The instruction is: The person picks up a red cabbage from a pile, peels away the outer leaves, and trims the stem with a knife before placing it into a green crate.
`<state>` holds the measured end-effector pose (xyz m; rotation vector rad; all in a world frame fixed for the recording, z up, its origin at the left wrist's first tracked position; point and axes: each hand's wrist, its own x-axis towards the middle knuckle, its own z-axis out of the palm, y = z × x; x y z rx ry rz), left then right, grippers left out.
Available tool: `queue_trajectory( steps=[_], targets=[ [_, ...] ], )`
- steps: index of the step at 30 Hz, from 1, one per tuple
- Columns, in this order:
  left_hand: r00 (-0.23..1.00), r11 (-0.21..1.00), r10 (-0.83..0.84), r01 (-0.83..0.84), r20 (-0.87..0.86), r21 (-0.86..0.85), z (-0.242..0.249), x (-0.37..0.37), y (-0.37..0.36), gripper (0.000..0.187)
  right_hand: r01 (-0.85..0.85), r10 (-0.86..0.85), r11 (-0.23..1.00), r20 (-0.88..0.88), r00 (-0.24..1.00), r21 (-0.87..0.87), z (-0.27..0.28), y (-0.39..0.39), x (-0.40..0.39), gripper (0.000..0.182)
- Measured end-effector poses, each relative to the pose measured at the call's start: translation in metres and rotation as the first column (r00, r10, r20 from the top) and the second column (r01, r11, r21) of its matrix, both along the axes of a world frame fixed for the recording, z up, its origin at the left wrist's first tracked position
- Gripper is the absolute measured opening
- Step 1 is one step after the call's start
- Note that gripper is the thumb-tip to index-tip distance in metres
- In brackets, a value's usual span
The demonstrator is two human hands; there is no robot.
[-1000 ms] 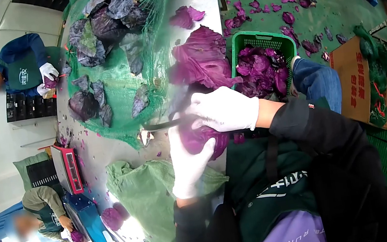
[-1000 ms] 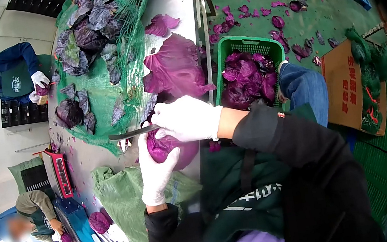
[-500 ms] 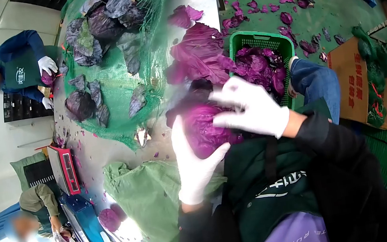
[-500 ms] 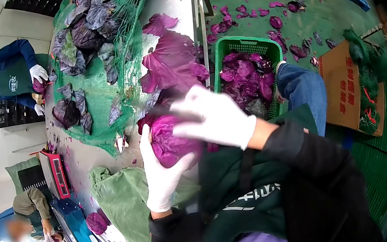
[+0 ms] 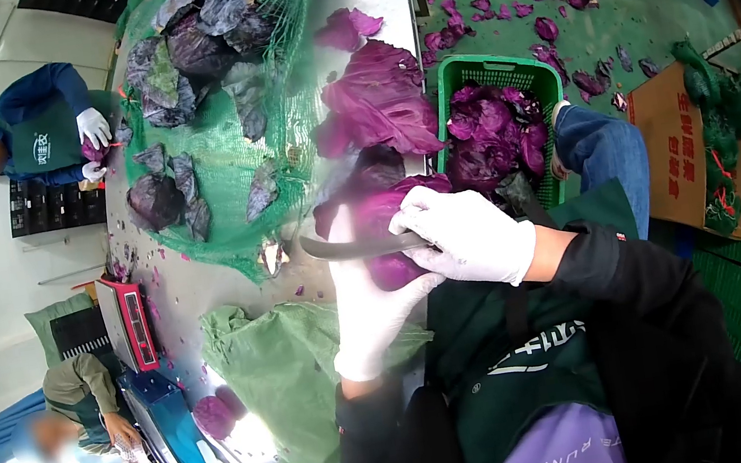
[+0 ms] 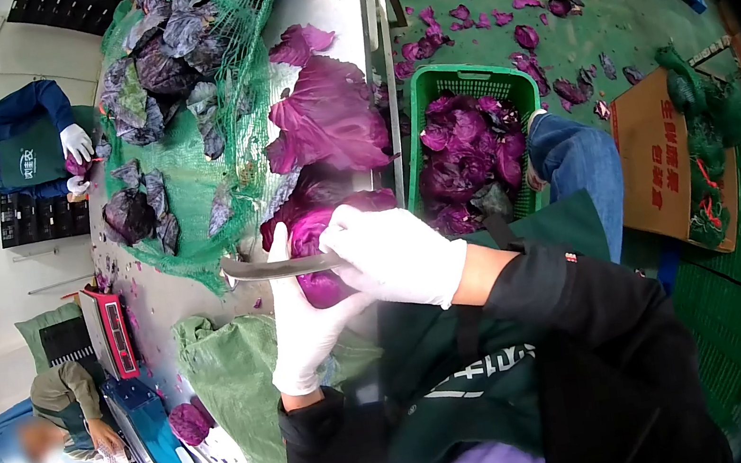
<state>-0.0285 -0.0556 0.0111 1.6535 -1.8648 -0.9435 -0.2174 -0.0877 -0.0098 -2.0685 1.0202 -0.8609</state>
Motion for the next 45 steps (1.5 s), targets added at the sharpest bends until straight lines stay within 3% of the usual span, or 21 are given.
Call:
queue_trajectory(
  steps=[3,7,8,10,12,14,16,18,22,23,24,26,28,29,30,32,33,34,38,41,45],
  targets=[
    [0.999,1.000,0.020,-0.021,-0.032,-0.004,0.001,0.001,0.003,0.123,-0.012,0.012,1.000,0.114,0.993,0.001,-0.006,-0.001,-0.006,0.027],
    [0.984,0.994,0.106,-0.099,-0.143,0.055,-0.012,0.014,0.005,0.126,0.176,-0.181,0.983,0.108,0.978,0.051,-0.018,-0.005,-0.032,0.016],
    [0.990,0.996,0.090,-0.086,-0.109,0.036,-0.014,0.016,0.005,0.126,0.172,-0.181,0.976,0.060,0.982,0.133,-0.017,-0.004,-0.037,0.020],
    [0.996,0.999,0.048,-0.048,-0.069,0.005,-0.011,0.011,0.003,0.126,0.121,-0.160,0.978,0.246,0.956,0.168,-0.017,-0.005,-0.032,0.029],
    [0.999,1.000,0.023,-0.023,-0.048,-0.011,-0.009,0.008,0.002,0.126,0.103,-0.124,0.970,0.086,0.989,0.221,0.011,-0.005,-0.025,0.041],
    [0.999,1.000,0.017,-0.017,-0.046,-0.011,-0.010,0.007,0.002,0.126,0.139,-0.172,0.969,0.156,0.973,0.203,0.006,-0.006,-0.010,0.050],
    [0.998,1.000,0.022,-0.022,-0.057,0.000,-0.010,0.008,0.004,0.124,0.069,-0.114,0.973,0.197,0.974,0.222,-0.015,-0.013,0.000,0.046],
    [0.999,1.000,0.016,-0.017,-0.032,-0.018,-0.009,0.008,0.004,0.122,0.097,-0.128,0.987,0.257,0.958,0.129,-0.027,-0.020,0.002,0.026],
    [0.999,0.998,0.041,-0.041,0.004,-0.038,-0.006,0.004,0.004,0.116,0.131,-0.154,0.981,0.159,0.975,0.147,-0.027,-0.033,0.002,0.016],
    [1.000,0.999,0.022,-0.022,0.002,-0.032,-0.005,0.004,0.004,0.115,0.126,-0.185,0.957,0.217,0.958,0.260,-0.024,-0.041,0.001,0.015],
    [1.000,0.999,0.004,-0.004,0.001,-0.032,-0.005,0.004,0.003,0.115,0.225,-0.249,0.963,0.165,0.954,0.151,-0.036,-0.051,0.003,0.016],
    [0.998,1.000,0.015,-0.016,-0.065,-0.018,-0.006,0.006,0.003,0.114,0.394,-0.464,0.871,0.227,0.856,0.294,-0.053,-0.078,-0.013,0.020],
    [0.978,0.997,0.071,-0.070,-0.196,0.015,-0.015,0.012,0.007,0.114,0.367,-0.478,0.831,0.200,0.855,0.418,-0.053,-0.084,-0.035,0.027],
    [0.975,0.995,0.104,-0.100,-0.194,0.028,-0.017,0.014,0.007,0.112,0.430,-0.440,0.834,-0.052,0.896,0.347,-0.037,-0.083,-0.043,0.026],
    [0.972,0.990,0.136,-0.127,-0.190,0.056,-0.015,0.016,0.006,0.111,0.380,-0.378,0.921,-0.033,0.925,0.092,-0.040,-0.073,-0.050,0.023],
    [0.936,0.977,0.185,-0.141,-0.300,0.160,-0.006,0.014,0.002,0.112,0.437,-0.437,0.899,-0.001,0.900,0.031,-0.040,-0.058,-0.047,0.017],
    [0.929,0.978,0.176,-0.128,-0.327,0.161,-0.005,0.014,0.000,0.112,0.407,-0.408,0.903,-0.020,0.913,0.139,-0.036,-0.049,-0.044,0.016],
    [0.919,0.976,0.175,-0.116,-0.354,0.182,-0.005,0.015,0.000,0.115,0.372,-0.375,0.926,0.038,0.926,0.070,-0.038,-0.039,-0.039,0.013],
    [0.873,0.967,0.188,-0.085,-0.450,0.240,-0.003,0.016,-0.001,0.119,0.103,-0.137,0.976,0.172,0.975,0.192,-0.025,-0.013,-0.020,0.016],
    [0.882,0.954,0.214,-0.096,-0.420,0.285,0.003,0.011,-0.002,0.119,0.081,-0.095,0.991,0.146,0.985,0.102,-0.012,-0.003,-0.003,0.032],
    [0.916,0.969,0.178,-0.100,-0.358,0.227,0.000,0.010,-0.001,0.115,0.049,-0.059,0.989,0.069,0.996,0.143,-0.003,-0.007,0.004,0.036]
  ],
)
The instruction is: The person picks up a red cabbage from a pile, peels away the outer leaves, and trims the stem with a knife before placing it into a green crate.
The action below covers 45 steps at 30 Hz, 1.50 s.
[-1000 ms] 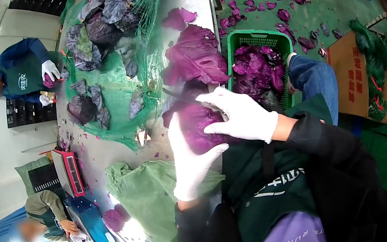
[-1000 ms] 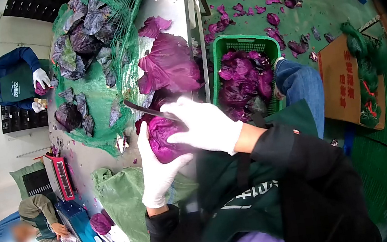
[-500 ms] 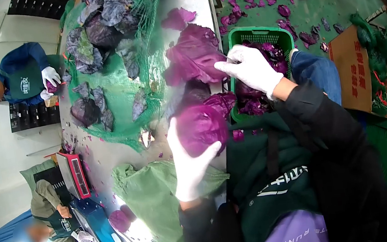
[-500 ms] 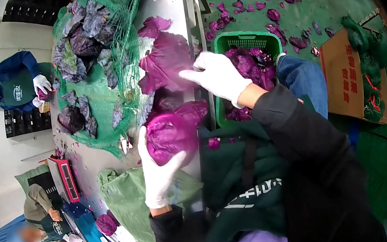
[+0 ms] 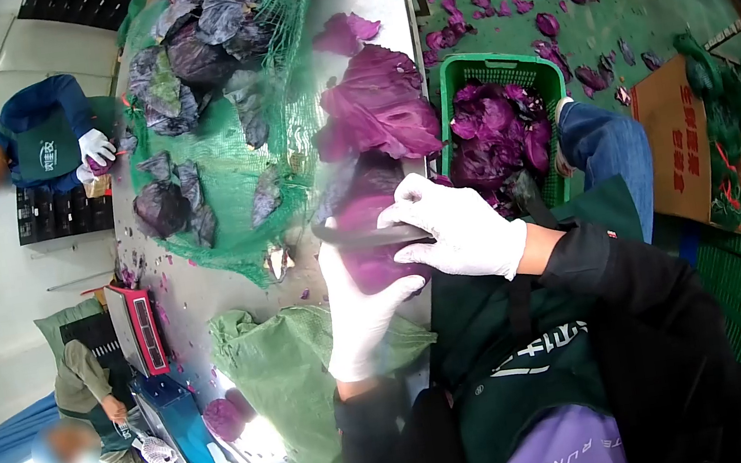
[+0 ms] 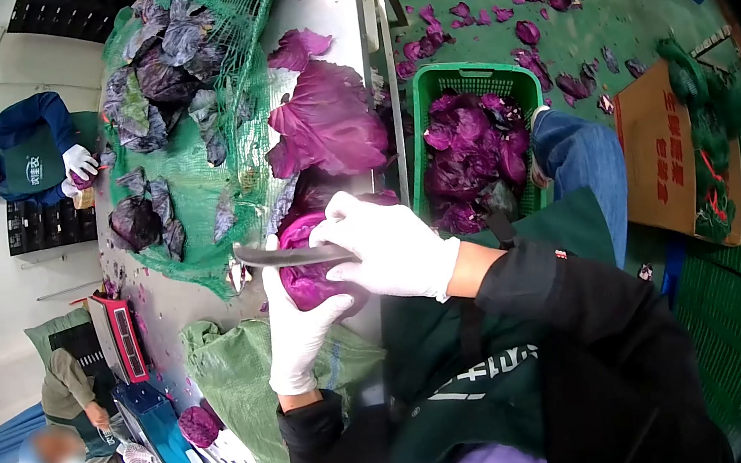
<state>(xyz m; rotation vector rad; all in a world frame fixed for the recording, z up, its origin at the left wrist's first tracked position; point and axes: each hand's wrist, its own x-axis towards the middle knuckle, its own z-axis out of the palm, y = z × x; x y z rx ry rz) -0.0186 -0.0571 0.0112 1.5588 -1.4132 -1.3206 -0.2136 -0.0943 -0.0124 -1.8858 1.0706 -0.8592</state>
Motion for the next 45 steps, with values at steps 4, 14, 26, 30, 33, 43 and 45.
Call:
queue_trajectory(
  steps=[4,14,26,30,33,43,45],
  targets=[
    [0.998,0.992,-0.048,0.054,0.049,-0.115,-0.002,-0.006,0.000,0.115,-0.015,0.015,1.000,-0.033,0.999,0.016,-0.004,-0.002,-0.003,0.036],
    [0.969,0.985,-0.005,0.048,0.247,-0.167,-0.007,-0.008,0.000,0.115,0.023,-0.024,1.000,0.062,0.998,0.018,-0.004,0.003,-0.004,0.029],
    [0.885,0.960,-0.002,0.132,0.465,-0.247,-0.005,-0.026,0.001,0.116,0.061,-0.082,0.978,-0.100,0.992,-0.200,-0.005,-0.005,-0.002,0.029],
    [0.897,0.960,-0.006,0.129,0.441,-0.249,-0.005,-0.022,0.001,0.116,0.003,-0.007,0.983,-0.019,1.000,-0.184,-0.002,-0.002,-0.003,0.017],
    [0.911,0.964,-0.041,0.144,0.409,-0.223,-0.008,-0.013,-0.002,0.118,-0.053,0.059,0.990,0.039,0.998,-0.127,-0.001,-0.001,-0.019,0.017],
    [0.957,0.991,-0.003,0.042,0.290,-0.130,-0.016,0.006,-0.002,0.118,0.106,-0.109,0.994,0.131,0.985,0.028,-0.011,-0.009,-0.060,0.022],
    [0.944,0.991,-0.002,0.046,0.331,-0.127,-0.012,0.002,-0.003,0.121,0.010,0.001,0.995,0.101,0.995,-0.102,-0.002,-0.007,-0.039,0.033]
  ],
)
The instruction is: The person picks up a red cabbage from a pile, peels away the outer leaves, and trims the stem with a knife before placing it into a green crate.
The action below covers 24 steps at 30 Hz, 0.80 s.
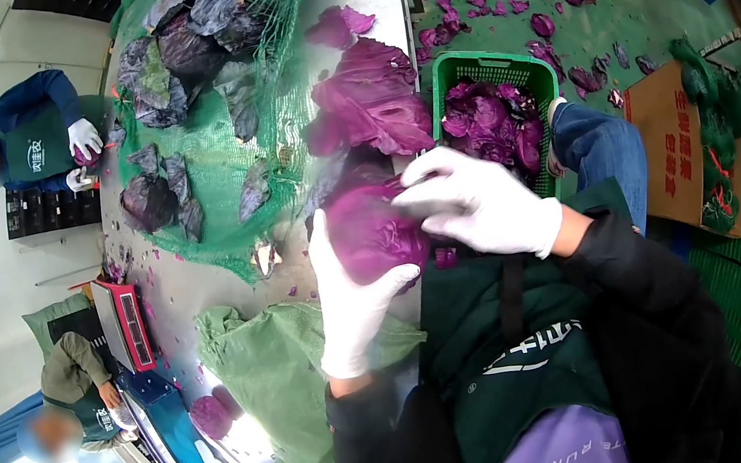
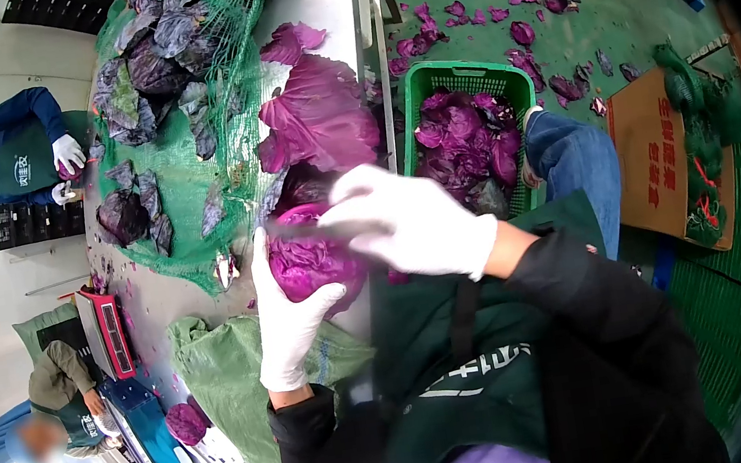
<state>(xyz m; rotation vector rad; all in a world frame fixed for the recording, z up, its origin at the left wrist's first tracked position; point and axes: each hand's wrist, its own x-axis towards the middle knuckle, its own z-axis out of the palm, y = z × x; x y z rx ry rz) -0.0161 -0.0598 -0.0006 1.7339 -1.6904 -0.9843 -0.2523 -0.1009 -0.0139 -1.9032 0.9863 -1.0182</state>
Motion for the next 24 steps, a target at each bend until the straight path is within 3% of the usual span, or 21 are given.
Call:
queue_trajectory(
  steps=[2,5,9,12,13,16,17,18,19,22,23,24],
  targets=[
    [0.985,1.000,0.010,-0.009,-0.173,0.009,0.006,-0.008,-0.001,0.112,-0.081,0.073,0.993,-0.091,0.993,-0.084,-0.002,-0.002,0.018,0.041],
    [0.909,0.996,0.035,-0.001,-0.415,0.084,0.029,-0.018,-0.008,0.102,-0.163,0.132,0.971,-0.174,0.976,-0.178,-0.002,-0.007,0.022,0.036],
    [0.932,0.997,-0.035,0.008,-0.361,-0.078,0.033,-0.032,-0.011,0.061,-0.220,0.180,0.961,-0.225,0.957,-0.168,-0.002,-0.008,0.021,0.031],
    [0.952,0.996,0.000,0.026,-0.306,0.081,0.012,-0.011,-0.002,0.049,-0.214,0.176,0.967,-0.239,0.955,-0.140,-0.001,-0.007,0.022,0.029],
    [0.934,0.990,0.024,0.028,-0.356,0.139,0.012,-0.010,-0.003,0.052,-0.216,0.179,0.967,-0.251,0.951,-0.131,0.000,-0.006,0.022,0.028],
    [0.984,0.996,-0.012,0.027,-0.178,0.084,0.005,-0.004,0.002,0.076,-0.196,0.140,0.961,-0.268,0.953,-0.193,-0.002,-0.003,0.024,0.024],
    [0.978,0.995,0.013,0.008,-0.209,0.100,0.005,-0.007,0.003,0.084,-0.185,0.123,0.957,-0.266,0.956,-0.222,-0.007,-0.001,0.024,0.023],
    [0.976,0.996,0.012,0.008,-0.219,0.090,0.009,-0.010,0.001,0.100,-0.174,0.104,0.951,-0.265,0.959,-0.256,-0.009,-0.001,0.023,0.022],
    [0.973,0.997,0.012,0.007,-0.229,0.079,0.016,-0.014,-0.001,0.116,-0.214,0.157,0.961,-0.294,0.943,-0.174,-0.006,-0.001,0.019,0.022],
    [0.992,0.998,0.007,0.001,-0.125,0.064,0.001,0.008,-0.002,0.121,-0.221,0.199,0.968,-0.174,0.964,-0.117,-0.007,0.000,-0.003,0.015],
    [0.976,0.995,0.053,-0.034,-0.209,0.095,0.000,0.009,-0.002,0.119,-0.196,0.191,0.980,-0.129,0.973,-0.027,-0.013,-0.002,-0.015,0.014],
    [0.951,0.990,0.102,-0.068,-0.290,0.127,-0.002,0.011,-0.002,0.118,-0.080,0.075,0.996,-0.123,0.990,-0.041,-0.022,-0.005,-0.023,0.011]
  ],
)
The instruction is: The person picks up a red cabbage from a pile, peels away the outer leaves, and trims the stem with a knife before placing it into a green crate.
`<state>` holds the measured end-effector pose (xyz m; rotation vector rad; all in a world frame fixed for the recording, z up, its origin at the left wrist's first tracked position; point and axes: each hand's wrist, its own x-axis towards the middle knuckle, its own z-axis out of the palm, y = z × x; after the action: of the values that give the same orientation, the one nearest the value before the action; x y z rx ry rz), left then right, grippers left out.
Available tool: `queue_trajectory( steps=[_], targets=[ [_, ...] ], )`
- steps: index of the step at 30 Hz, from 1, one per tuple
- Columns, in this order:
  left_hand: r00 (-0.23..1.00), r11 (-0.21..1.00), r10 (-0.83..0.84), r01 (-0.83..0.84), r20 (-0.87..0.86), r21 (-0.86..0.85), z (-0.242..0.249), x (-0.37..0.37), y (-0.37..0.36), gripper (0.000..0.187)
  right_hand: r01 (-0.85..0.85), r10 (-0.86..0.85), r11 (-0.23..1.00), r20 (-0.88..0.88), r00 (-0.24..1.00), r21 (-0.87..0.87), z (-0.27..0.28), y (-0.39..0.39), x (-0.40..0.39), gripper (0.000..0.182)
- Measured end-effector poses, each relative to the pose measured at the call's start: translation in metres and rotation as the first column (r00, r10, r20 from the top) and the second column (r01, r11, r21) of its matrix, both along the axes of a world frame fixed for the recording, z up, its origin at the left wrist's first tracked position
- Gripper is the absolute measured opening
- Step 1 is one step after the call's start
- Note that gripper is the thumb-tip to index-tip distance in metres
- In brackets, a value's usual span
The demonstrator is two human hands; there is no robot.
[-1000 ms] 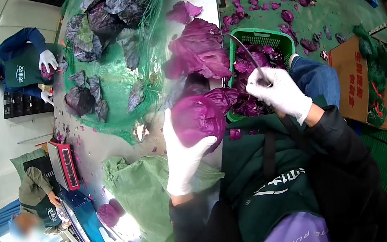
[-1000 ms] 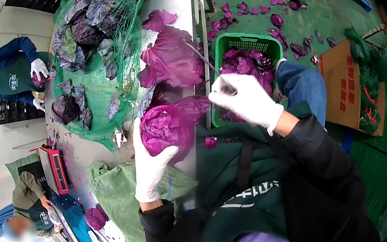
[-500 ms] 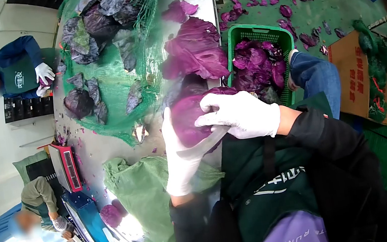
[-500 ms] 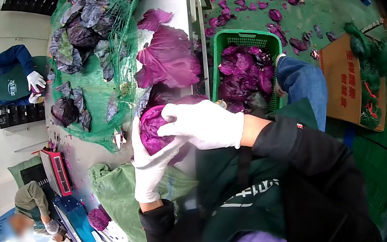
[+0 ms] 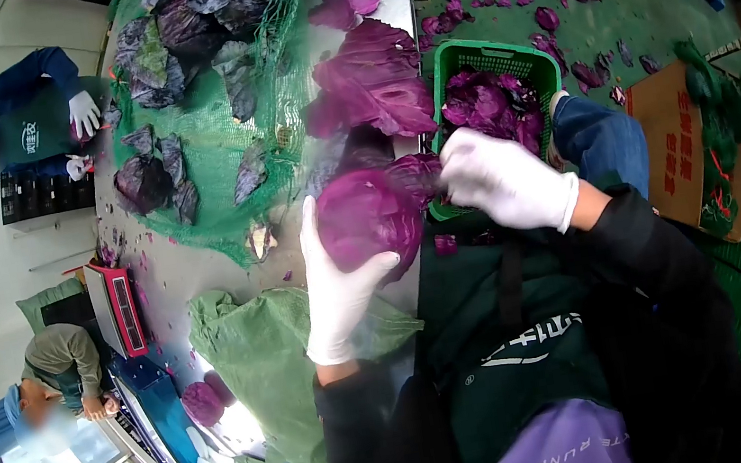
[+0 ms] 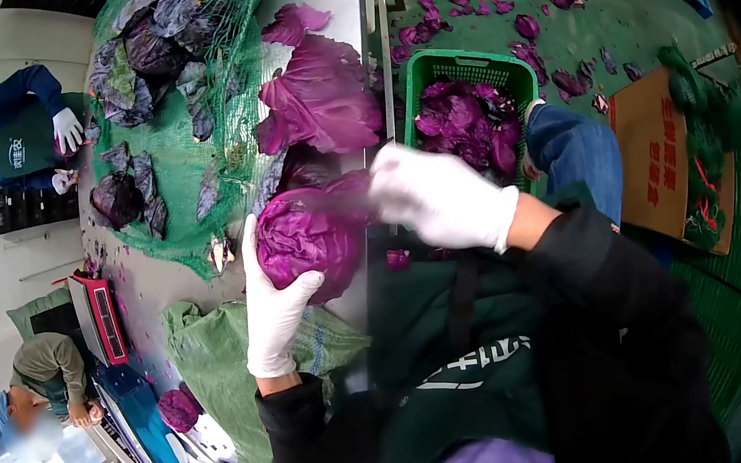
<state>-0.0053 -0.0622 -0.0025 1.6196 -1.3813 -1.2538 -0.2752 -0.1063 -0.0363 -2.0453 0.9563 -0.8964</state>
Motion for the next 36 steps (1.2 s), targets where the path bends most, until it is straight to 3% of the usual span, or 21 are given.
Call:
queue_trajectory(
  steps=[2,3,4,6,9,12,17,20,21,22,23,24,25,26,28,30,32,33,36],
  targets=[
    [1.000,1.000,-0.016,0.017,0.020,-0.022,-0.001,-0.001,-0.001,0.119,0.178,-0.150,0.931,-0.110,0.983,0.318,0.006,-0.005,-0.010,0.013],
    [0.999,0.999,-0.023,0.024,0.031,-0.031,-0.001,-0.002,-0.001,0.119,0.178,-0.167,0.979,-0.108,0.980,0.099,0.009,-0.004,-0.010,0.015],
    [0.999,0.999,-0.030,0.032,0.042,-0.040,-0.002,-0.004,-0.001,0.120,0.105,-0.104,0.976,-0.016,0.994,0.189,0.014,-0.002,-0.003,0.013],
    [0.997,0.997,-0.028,0.032,0.071,-0.065,-0.004,-0.005,-0.001,0.121,-0.046,0.035,0.995,0.114,0.993,0.093,0.011,0.002,0.019,0.024],
    [0.995,0.993,-0.016,0.028,0.102,-0.118,-0.006,-0.013,0.000,0.118,-0.150,0.129,0.983,-0.184,0.974,-0.104,0.023,0.001,0.036,0.054],
    [0.994,0.992,-0.023,0.036,0.110,-0.122,-0.004,-0.012,0.000,0.115,-0.177,0.116,0.931,-0.203,0.972,-0.319,0.009,-0.011,0.040,0.058],
    [0.991,0.994,-0.045,0.057,0.127,-0.090,-0.002,-0.005,-0.004,0.116,-0.293,0.190,0.875,-0.284,0.940,-0.385,0.010,-0.016,0.039,0.037],
    [0.982,0.995,-0.042,0.058,0.184,-0.080,-0.003,-0.002,-0.004,0.117,-0.283,0.238,0.925,-0.194,0.952,-0.252,0.012,-0.008,0.036,0.033],
    [0.987,0.997,-0.029,0.040,0.155,-0.065,-0.004,0.001,-0.004,0.117,-0.267,0.252,0.944,-0.097,0.963,-0.192,0.012,-0.001,0.029,0.036],
    [0.997,0.999,-0.013,0.016,0.072,-0.041,-0.005,0.003,-0.004,0.117,-0.254,0.256,0.965,0.026,0.966,-0.064,0.011,0.006,0.024,0.027],
    [0.996,1.000,0.027,-0.027,-0.085,0.006,-0.006,0.005,-0.002,0.118,-0.153,0.143,0.986,0.142,0.979,0.063,0.014,0.012,0.019,0.020],
    [0.998,1.000,0.014,-0.016,-0.060,-0.019,-0.007,0.005,-0.002,0.118,-0.062,0.012,0.977,0.239,0.971,0.202,0.019,0.016,0.013,0.013],
    [0.999,0.999,0.000,-0.002,-0.035,-0.043,-0.007,0.005,-0.001,0.118,0.018,-0.113,0.916,0.215,0.970,0.401,0.025,0.013,0.004,0.010],
    [1.000,0.998,-0.012,0.012,-0.007,-0.057,-0.008,0.003,0.000,0.116,0.114,-0.224,0.683,0.058,0.973,0.722,0.033,0.005,-0.003,0.009],
    [0.998,0.996,-0.032,0.037,0.053,-0.083,-0.007,0.001,0.002,0.112,0.134,-0.189,0.923,0.121,0.974,0.361,0.017,0.004,-0.002,0.014],
    [0.996,0.994,-0.038,0.046,0.081,-0.100,-0.010,0.001,0.002,0.103,0.031,-0.056,0.987,0.159,0.986,0.159,0.025,0.008,0.019,0.023],
    [0.996,0.993,-0.036,0.045,0.076,-0.110,-0.017,0.006,0.002,0.092,-0.111,0.107,0.988,0.044,0.993,0.103,0.021,0.013,0.035,0.027],
    [0.988,0.986,-0.056,0.077,0.141,-0.147,-0.018,0.008,0.002,0.080,-0.103,0.101,0.993,0.041,0.994,0.064,0.019,0.013,0.044,0.025],
    [0.997,0.992,-0.020,0.030,0.081,-0.121,-0.015,0.004,0.000,0.074,-0.058,0.057,0.998,0.043,0.997,0.000,0.005,0.011,0.057,0.029]
  ],
)
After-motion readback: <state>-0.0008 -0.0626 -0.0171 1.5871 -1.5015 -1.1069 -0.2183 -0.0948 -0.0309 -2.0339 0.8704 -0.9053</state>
